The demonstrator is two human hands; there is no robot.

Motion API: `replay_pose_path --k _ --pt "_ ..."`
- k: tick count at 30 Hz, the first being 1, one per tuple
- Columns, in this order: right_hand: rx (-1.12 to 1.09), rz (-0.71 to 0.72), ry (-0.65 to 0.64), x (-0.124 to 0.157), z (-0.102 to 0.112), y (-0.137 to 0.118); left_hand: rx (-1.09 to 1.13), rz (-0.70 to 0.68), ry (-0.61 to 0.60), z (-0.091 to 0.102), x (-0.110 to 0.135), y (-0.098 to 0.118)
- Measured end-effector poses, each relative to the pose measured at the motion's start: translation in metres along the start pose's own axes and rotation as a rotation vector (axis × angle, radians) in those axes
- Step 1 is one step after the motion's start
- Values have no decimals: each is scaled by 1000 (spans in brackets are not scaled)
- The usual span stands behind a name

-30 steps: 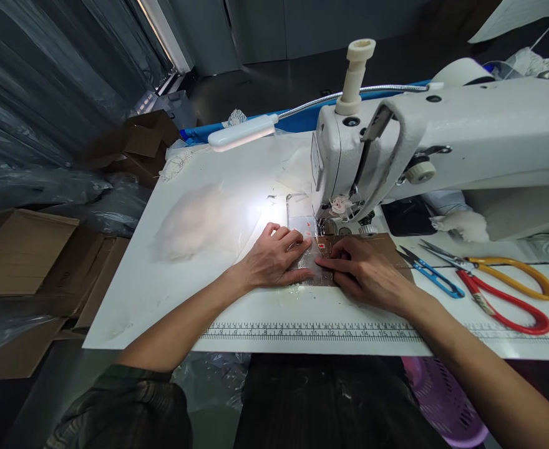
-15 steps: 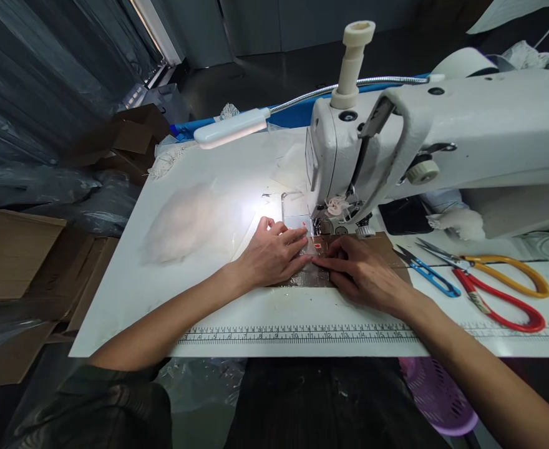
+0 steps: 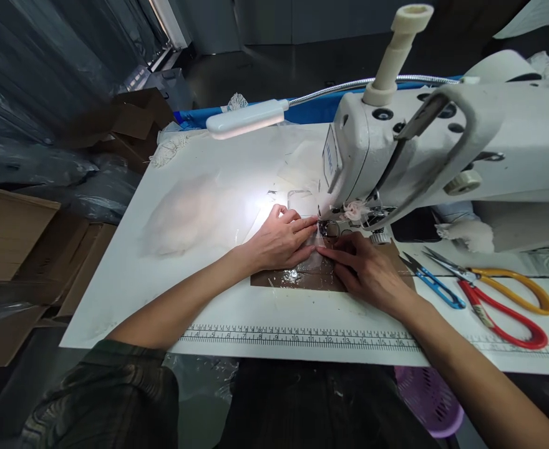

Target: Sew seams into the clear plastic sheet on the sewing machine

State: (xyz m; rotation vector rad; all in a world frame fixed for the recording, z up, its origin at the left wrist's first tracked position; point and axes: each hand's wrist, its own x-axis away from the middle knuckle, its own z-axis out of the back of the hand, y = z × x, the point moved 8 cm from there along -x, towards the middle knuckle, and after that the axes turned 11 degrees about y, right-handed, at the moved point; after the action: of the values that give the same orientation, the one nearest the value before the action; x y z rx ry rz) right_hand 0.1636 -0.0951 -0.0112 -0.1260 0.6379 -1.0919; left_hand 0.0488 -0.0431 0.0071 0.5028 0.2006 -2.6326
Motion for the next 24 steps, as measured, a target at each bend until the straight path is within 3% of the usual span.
replay_pose_path --k 12,24 --pt "-37 -39 -1 0 0 4 69 39 48 -3 2 -4" --pt "-32 -65 23 -1 2 3 35 56 17 1 2 -1"
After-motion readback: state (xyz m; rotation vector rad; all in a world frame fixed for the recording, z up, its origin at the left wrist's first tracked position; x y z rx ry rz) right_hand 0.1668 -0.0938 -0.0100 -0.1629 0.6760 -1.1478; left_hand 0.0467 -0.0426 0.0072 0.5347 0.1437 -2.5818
